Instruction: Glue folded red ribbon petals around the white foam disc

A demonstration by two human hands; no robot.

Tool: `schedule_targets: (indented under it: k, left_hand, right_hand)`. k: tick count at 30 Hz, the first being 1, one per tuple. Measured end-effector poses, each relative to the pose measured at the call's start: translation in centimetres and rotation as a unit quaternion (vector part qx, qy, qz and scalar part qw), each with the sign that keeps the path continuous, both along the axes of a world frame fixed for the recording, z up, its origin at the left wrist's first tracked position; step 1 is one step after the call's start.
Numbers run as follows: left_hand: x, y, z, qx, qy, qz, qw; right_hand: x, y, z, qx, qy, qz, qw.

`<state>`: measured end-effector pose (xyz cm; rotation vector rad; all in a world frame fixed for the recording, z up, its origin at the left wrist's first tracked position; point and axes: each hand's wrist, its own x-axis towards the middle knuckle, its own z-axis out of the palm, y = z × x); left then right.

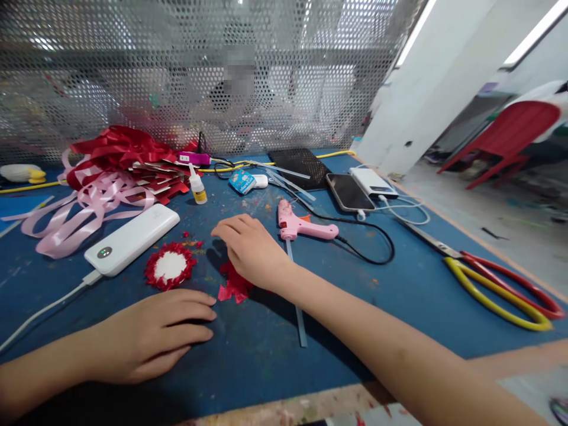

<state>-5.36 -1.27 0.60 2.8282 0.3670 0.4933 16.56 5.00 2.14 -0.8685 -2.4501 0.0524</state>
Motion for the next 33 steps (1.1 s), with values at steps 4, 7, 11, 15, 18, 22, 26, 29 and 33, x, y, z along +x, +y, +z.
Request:
schedule_targets:
  k: [4,7,11,15,18,22,26,29,33]
  left_hand:
    - [-0.1,-0.1,0.1,-0.01,0.018,0.02,1.0]
    - [-0.3,-0.2,-0.1,-0.012,0.031,0.045,0.998]
    - [-0.2,-0.2,-0.5,-0.006,0.019,0.093,0.995]
    - [0.7,0.4,-0.9,-0.002,-0.006,0.182,0.983]
    - [1.5,1.0,-0.9,0.027,0.01,0.238,0.971]
    - [3.1,0.8,-0.3,0.059,0.025,0.311,0.948]
    - [6.1,0.0,0.1,0.04,0.054,0.27,0.96]
    - [8.6,1.0,0.0,0.007,0.088,0.263,0.961]
    - [10.3,3.7,-0.1,-0.018,0.127,0.255,0.958]
  right_hand:
    - [1.1,-0.1,2.5,0.026,0.031,-0.059,0.997]
    - [3.2,-0.5,4.6,0.051,0.056,-0.127,0.989]
    - [7.7,-1.1,5.4,0.016,-0.013,-0.225,0.974]
    - [11.1,-1.1,3.7,-0.057,-0.167,-0.262,0.949]
    - [11.4,-0.5,2.5,-0.065,-0.271,-0.291,0.915]
    - [10.9,0.4,1.9,-0.021,-0.301,-0.315,0.9]
    - [11.4,0.7,1.2,-0.013,-0.242,-0.314,0.918]
    - [12.1,0.8,0.4,-0.019,-0.199,-0.298,0.933]
    - [13.0,1.2,0.0,-0.048,-0.163,-0.279,0.945]
